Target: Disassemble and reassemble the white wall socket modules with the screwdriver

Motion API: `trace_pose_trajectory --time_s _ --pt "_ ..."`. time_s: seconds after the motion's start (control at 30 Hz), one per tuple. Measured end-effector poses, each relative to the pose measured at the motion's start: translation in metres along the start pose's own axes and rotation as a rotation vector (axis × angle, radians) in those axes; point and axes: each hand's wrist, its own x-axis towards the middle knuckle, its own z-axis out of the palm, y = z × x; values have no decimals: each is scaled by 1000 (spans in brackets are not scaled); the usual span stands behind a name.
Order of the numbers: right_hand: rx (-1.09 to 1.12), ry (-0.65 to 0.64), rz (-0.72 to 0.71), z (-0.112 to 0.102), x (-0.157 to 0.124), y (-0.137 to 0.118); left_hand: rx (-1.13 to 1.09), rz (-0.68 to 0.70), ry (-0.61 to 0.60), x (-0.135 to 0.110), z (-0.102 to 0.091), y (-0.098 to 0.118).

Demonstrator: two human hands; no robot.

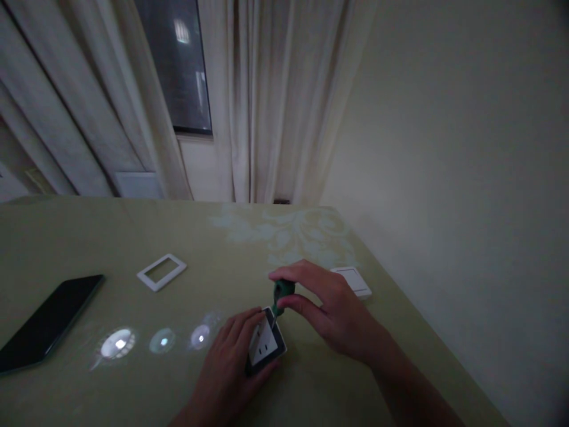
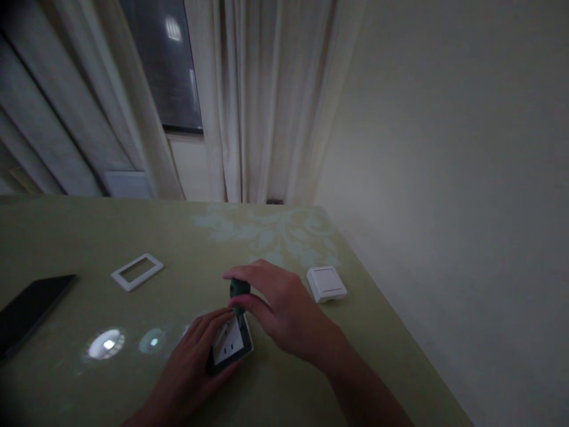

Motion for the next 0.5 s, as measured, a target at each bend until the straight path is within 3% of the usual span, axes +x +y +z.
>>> trace_pose_trajectory --time_s 0.1,0.2,0.33,0.5 --pt "-97 164 -25 11 1 6 -5 -10 2 -1 1 -1" --pt "-167 233 -45 20 4 9 -9 0 10 -1 0 -2" --pt "-106 160 31 23 5 4 -10 20 3 1 -3 -2" --pt "51 -65 123 9 1 -12 1 24 18 0 -2 -2"
